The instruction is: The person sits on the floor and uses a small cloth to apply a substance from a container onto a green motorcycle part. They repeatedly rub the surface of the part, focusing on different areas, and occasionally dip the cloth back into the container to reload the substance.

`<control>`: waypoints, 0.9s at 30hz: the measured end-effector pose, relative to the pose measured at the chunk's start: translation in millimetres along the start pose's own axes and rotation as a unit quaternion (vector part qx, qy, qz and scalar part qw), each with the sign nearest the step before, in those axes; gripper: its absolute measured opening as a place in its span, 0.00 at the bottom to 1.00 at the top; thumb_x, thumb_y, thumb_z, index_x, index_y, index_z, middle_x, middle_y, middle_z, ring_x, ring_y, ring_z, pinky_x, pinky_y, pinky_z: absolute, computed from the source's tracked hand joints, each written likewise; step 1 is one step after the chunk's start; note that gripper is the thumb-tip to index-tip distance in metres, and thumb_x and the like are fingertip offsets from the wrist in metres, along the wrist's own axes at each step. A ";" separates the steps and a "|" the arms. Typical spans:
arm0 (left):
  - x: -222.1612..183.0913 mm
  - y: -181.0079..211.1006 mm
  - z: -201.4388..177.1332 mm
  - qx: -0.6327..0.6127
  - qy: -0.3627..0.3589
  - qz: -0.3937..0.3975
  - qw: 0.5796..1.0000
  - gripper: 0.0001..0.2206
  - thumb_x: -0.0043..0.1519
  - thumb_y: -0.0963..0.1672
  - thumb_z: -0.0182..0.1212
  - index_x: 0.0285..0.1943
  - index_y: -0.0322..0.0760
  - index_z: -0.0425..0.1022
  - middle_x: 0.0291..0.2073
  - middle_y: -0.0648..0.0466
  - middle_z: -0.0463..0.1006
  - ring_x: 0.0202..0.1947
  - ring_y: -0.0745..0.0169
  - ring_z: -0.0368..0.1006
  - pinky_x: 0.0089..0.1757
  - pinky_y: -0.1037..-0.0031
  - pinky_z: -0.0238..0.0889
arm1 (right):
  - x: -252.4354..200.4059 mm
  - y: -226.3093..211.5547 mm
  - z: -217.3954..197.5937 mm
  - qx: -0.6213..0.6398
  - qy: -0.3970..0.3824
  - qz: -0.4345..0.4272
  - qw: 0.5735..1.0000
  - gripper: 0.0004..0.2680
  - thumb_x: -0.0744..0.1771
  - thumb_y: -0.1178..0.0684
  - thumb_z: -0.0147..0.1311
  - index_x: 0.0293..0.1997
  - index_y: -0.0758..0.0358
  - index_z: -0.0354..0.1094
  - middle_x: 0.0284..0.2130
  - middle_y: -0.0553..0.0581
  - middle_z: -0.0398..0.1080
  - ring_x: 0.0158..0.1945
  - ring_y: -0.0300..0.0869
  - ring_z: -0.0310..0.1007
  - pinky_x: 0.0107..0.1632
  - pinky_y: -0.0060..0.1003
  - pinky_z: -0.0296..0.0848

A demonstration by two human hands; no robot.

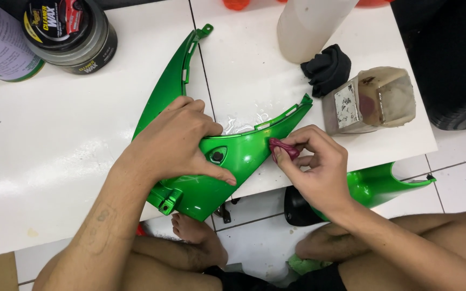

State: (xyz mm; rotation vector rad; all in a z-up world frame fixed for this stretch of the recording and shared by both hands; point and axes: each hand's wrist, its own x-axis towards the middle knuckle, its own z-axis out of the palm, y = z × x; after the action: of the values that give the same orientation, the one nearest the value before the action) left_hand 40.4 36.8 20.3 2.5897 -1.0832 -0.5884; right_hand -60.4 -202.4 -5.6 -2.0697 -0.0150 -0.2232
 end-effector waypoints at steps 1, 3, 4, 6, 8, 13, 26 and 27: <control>-0.4 1.9 -0.6 -0.001 -0.001 0.001 1.000 0.37 0.39 0.71 0.68 0.22 0.41 0.70 0.16 0.60 0.67 0.33 0.60 0.59 0.50 0.71 0.53 | -0.4 0.8 -0.6 0.000 0.000 0.002 1.000 0.04 0.65 0.63 0.62 0.35 0.63 0.69 0.31 0.51 0.69 0.33 0.33 0.66 0.26 0.22 0.74; -0.2 5.2 -2.5 0.036 0.002 0.000 0.999 0.42 0.36 0.75 0.57 0.23 0.40 0.76 0.16 0.59 0.69 0.33 0.60 0.60 0.49 0.68 0.53 | -0.1 2.6 -1.9 0.001 -0.002 0.001 1.000 0.04 0.65 0.62 0.63 0.36 0.63 0.71 0.32 0.52 0.70 0.33 0.32 0.68 0.26 0.22 0.74; 1.2 5.8 -1.4 0.036 0.002 0.002 0.999 0.42 0.36 0.75 0.57 0.23 0.40 0.76 0.16 0.59 0.69 0.33 0.60 0.60 0.49 0.68 0.53 | -0.2 3.9 -1.9 0.001 0.000 0.001 1.000 0.04 0.65 0.62 0.63 0.36 0.63 0.71 0.32 0.52 0.70 0.33 0.32 0.68 0.26 0.22 0.74; 2.0 7.1 1.2 0.050 0.024 0.006 0.998 0.43 0.36 0.76 0.54 0.22 0.39 0.76 0.16 0.59 0.68 0.31 0.59 0.61 0.48 0.67 0.55 | -0.3 5.6 -1.4 0.019 0.019 0.016 1.000 0.04 0.65 0.63 0.63 0.36 0.63 0.70 0.32 0.53 0.70 0.33 0.32 0.68 0.27 0.21 0.74; 4.2 7.0 4.8 0.057 0.032 0.013 0.998 0.43 0.38 0.75 0.55 0.22 0.38 0.76 0.16 0.58 0.69 0.31 0.58 0.62 0.48 0.66 0.56 | -0.2 7.8 0.7 0.014 0.030 0.003 0.999 0.04 0.65 0.64 0.63 0.37 0.64 0.71 0.33 0.53 0.69 0.33 0.33 0.67 0.26 0.21 0.73; 1.9 2.6 3.4 0.088 0.034 0.021 0.995 0.42 0.41 0.75 0.59 0.25 0.39 0.81 0.17 0.55 0.72 0.36 0.55 0.64 0.50 0.65 0.56 | -1.6 -5.3 3.4 0.001 0.012 -0.016 1.000 0.03 0.66 0.64 0.61 0.37 0.64 0.71 0.32 0.53 0.67 0.34 0.34 0.66 0.25 0.22 0.71; 2.6 0.2 1.5 0.076 0.004 0.028 0.997 0.42 0.35 0.75 0.61 0.19 0.39 0.74 0.14 0.59 0.70 0.35 0.59 0.62 0.52 0.68 0.56 | 1.1 5.7 -6.8 -0.036 0.020 -0.048 0.998 0.02 0.66 0.62 0.60 0.38 0.64 0.70 0.34 0.53 0.70 0.33 0.34 0.67 0.25 0.22 0.73; 2.5 -0.5 1.7 0.075 0.021 0.028 0.997 0.42 0.35 0.75 0.62 0.19 0.39 0.74 0.14 0.59 0.70 0.35 0.58 0.62 0.51 0.68 0.57 | 6.0 9.0 -7.3 -0.032 0.040 -0.032 0.998 0.03 0.67 0.62 0.60 0.39 0.64 0.71 0.34 0.53 0.70 0.33 0.34 0.67 0.25 0.23 0.75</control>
State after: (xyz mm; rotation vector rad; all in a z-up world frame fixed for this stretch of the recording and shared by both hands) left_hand 41.6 35.1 18.0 2.6747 -1.2245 -0.4552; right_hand -54.6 -213.7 -8.9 -2.1243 -0.0250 -0.3505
